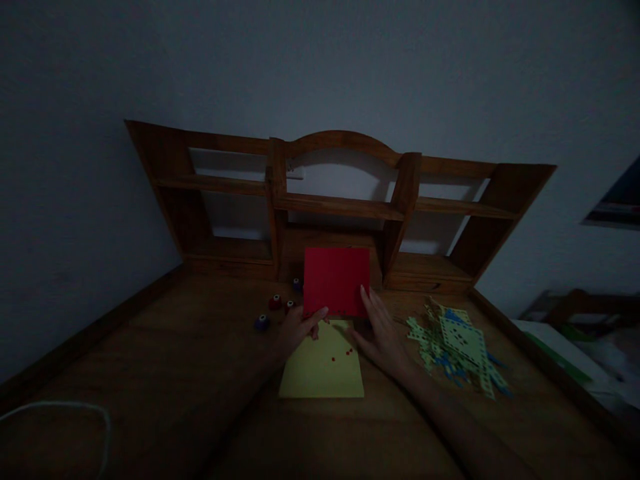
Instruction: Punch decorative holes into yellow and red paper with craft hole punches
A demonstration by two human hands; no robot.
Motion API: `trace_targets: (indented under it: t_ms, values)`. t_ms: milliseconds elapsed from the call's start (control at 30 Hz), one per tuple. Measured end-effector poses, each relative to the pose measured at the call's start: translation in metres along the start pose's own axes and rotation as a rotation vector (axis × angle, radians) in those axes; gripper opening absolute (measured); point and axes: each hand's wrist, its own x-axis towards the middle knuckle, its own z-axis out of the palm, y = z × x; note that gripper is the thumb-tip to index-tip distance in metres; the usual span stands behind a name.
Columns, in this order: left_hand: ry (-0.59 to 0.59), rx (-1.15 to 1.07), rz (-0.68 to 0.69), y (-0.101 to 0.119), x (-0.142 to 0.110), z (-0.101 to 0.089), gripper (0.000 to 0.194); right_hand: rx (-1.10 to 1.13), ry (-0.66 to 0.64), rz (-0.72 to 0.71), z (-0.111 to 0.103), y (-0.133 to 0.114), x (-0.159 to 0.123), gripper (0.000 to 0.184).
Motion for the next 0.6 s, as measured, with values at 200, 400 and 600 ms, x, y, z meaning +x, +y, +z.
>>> trace_targets:
  t_ms: [200, 400, 600]
  values:
    - [-0.031, -0.031, -0.018, 0.005, -0.004, 0.001, 0.044, -0.001, -0.012, -0.018, 0.003, 0.000, 0.000, 0.080]
    - [0.043, -0.065, -0.110, 0.015, -0.010, 0.001, 0.052, 0.013, -0.011, -0.016, 0.002, -0.004, -0.001, 0.080]
    - [0.052, -0.072, -0.092, 0.012, -0.006, 0.000, 0.044, 0.014, -0.032, -0.014, 0.000, -0.003, 0.000, 0.080]
